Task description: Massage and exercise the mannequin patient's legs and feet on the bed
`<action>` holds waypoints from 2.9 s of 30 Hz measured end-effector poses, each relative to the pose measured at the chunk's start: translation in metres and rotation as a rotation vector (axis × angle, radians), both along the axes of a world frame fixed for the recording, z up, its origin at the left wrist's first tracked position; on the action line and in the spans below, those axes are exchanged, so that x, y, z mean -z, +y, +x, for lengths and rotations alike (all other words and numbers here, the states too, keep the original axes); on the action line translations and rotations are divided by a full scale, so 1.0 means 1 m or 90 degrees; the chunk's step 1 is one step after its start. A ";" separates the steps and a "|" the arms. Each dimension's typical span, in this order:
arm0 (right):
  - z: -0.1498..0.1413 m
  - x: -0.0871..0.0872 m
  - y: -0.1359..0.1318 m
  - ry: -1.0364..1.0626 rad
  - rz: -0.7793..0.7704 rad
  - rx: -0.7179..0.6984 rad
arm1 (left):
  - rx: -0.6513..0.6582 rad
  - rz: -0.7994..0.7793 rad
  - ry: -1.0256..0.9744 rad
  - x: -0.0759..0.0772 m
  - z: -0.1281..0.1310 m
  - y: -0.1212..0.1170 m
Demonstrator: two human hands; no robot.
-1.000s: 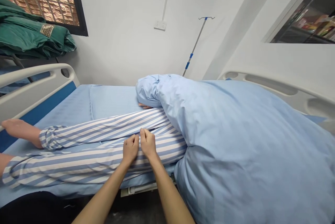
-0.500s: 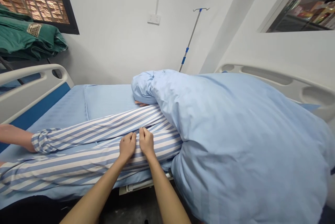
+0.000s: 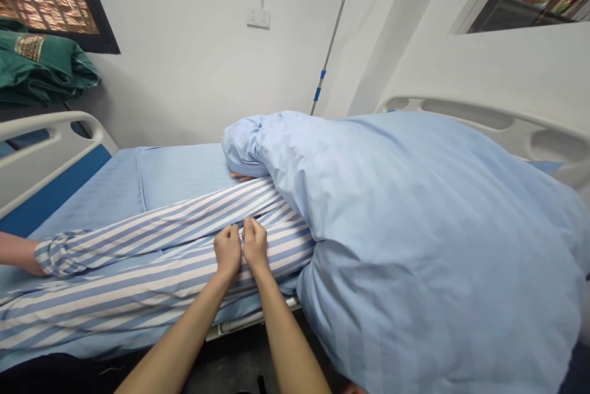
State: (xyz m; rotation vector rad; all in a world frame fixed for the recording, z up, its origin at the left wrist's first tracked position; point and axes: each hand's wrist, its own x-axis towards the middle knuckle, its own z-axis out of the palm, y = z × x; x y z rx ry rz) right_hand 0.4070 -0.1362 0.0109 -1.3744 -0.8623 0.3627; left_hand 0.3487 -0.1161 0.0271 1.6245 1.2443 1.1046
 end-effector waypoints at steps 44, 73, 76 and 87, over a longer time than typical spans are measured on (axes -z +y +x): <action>0.028 -0.002 -0.025 -0.091 0.007 0.077 | 0.119 0.073 0.050 0.013 0.028 -0.016; 0.081 -0.001 -0.028 -0.392 -0.305 0.238 | 0.156 -0.044 0.107 0.014 -0.126 0.069; 0.082 0.001 -0.028 -0.400 -0.326 0.242 | 0.046 -0.028 0.149 0.010 -0.204 0.106; 0.074 -0.003 -0.026 -0.465 -0.415 0.268 | -0.097 0.002 0.327 0.033 -0.338 0.142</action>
